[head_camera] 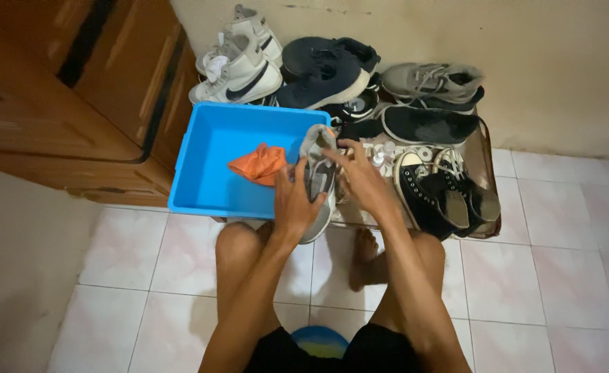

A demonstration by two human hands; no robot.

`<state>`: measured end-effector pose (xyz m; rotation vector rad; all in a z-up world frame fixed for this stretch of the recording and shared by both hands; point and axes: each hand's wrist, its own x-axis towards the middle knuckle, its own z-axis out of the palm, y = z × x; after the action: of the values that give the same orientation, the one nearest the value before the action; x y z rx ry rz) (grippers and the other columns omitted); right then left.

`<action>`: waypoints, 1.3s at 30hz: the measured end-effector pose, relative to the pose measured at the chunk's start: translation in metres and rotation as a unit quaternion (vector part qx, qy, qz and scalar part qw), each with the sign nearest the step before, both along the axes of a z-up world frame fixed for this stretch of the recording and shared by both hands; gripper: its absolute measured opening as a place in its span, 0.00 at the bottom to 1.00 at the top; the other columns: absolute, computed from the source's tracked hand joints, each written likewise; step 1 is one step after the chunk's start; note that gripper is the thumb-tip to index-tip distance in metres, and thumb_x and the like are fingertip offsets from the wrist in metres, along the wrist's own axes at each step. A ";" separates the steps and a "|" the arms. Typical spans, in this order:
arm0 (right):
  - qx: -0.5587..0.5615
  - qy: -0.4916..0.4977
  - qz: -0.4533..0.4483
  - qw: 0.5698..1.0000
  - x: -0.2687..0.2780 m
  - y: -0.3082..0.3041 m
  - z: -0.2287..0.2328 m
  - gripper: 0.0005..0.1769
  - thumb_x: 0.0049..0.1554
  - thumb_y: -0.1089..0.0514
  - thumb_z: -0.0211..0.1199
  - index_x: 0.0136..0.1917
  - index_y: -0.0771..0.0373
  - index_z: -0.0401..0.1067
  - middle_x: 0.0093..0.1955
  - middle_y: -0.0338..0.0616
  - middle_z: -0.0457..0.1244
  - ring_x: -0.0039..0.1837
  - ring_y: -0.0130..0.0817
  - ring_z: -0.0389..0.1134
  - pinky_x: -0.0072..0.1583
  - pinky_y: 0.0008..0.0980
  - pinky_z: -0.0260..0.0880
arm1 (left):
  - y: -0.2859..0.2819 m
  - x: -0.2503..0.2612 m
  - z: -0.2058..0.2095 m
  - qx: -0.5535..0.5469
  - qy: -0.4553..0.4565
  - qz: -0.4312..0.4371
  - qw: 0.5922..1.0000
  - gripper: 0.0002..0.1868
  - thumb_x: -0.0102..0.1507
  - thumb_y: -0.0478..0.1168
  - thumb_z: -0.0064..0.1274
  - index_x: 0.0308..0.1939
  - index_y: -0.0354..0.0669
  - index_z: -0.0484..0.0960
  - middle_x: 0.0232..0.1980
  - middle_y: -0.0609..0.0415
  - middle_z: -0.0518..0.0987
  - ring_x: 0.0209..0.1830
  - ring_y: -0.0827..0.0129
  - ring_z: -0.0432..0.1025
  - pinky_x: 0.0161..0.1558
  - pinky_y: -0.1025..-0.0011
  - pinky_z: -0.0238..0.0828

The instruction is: The person unties the laces of a shoe by hand and then scrubs the sole of the shoe using a brush.

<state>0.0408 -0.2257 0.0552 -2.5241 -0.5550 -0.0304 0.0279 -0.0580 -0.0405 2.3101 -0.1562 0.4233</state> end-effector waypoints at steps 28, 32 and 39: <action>-0.028 -0.394 -0.257 0.882 -0.032 0.060 0.016 0.11 0.53 0.48 0.72 0.39 0.50 0.72 0.29 0.32 0.62 0.31 0.35 0.68 0.35 0.29 0.67 | -0.029 0.014 0.013 -0.726 0.091 -0.033 0.681 0.43 0.69 0.58 0.49 0.82 0.52 0.46 0.81 0.45 0.55 0.77 0.44 0.58 0.70 0.39 0.60; 0.056 -0.279 -0.153 0.946 -0.047 0.063 0.031 0.13 0.57 0.42 0.66 0.43 0.51 0.75 0.33 0.43 0.68 0.37 0.49 0.72 0.39 0.43 0.71 | -0.021 0.053 -0.047 -0.784 0.124 0.011 0.608 0.28 0.70 0.58 0.50 0.69 0.51 0.72 0.66 0.49 0.76 0.63 0.58 0.72 0.67 0.55 0.68; 0.185 -0.018 -0.100 0.977 -0.060 0.014 0.093 0.38 0.51 0.53 0.74 0.65 0.82 0.66 0.55 0.78 0.64 0.56 0.74 0.69 0.49 0.52 0.77 | -0.001 0.046 0.027 -0.697 0.140 0.018 0.703 0.44 0.65 0.60 0.57 0.80 0.54 0.57 0.75 0.41 0.65 0.71 0.50 0.65 0.71 0.54 0.63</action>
<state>-0.0188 -0.2114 0.1482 -2.2060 -0.2759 -0.2329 0.0742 -0.0587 -0.0137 0.8142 0.2941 0.0813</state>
